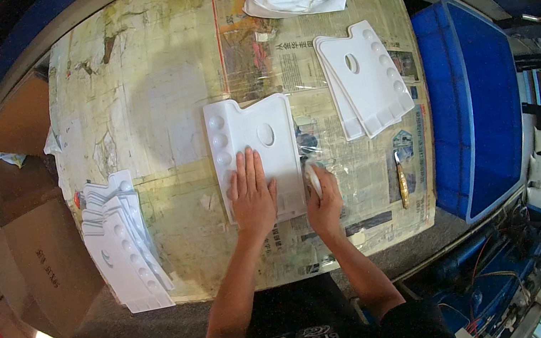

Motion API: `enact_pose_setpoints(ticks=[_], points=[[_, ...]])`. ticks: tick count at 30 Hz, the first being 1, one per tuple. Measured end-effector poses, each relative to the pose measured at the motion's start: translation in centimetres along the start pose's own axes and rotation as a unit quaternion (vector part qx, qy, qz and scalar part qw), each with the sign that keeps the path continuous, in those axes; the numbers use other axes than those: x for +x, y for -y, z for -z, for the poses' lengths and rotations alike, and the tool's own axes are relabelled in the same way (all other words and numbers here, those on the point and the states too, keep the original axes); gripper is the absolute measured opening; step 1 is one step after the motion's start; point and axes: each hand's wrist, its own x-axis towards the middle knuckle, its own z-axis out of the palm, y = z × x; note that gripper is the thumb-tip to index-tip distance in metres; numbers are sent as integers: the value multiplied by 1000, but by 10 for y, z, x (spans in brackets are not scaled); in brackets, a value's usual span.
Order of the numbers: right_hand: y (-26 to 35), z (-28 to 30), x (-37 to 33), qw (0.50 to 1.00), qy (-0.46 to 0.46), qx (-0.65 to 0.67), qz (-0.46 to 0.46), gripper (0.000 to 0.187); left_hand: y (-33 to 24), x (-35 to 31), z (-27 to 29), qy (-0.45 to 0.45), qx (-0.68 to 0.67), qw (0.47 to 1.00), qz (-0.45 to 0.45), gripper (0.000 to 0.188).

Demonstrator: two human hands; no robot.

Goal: The person wipes white plastic parts with a cloth, turning them over to clean both sides. They stack the cleaned parts and place them into a cardboard box.

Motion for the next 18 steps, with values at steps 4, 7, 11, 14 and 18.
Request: enact_pose_setpoints(ticks=[4,7,11,14,18], points=[[25,-8,-12,988,57,-125,75,50,0,-3,-11,28,64,997,15,62],[43,-17,18,980,52,-159,107,54,2,-4,-15,21,56,998,11,61],[33,-38,123,980,-4,-139,140,54,4,-5,-14,10,71,997,-12,61],[25,-51,181,971,-3,-165,171,54,2,-4,-12,21,45,999,-7,63],[28,-39,121,967,9,-183,176,56,0,-1,-13,11,52,998,17,62]])
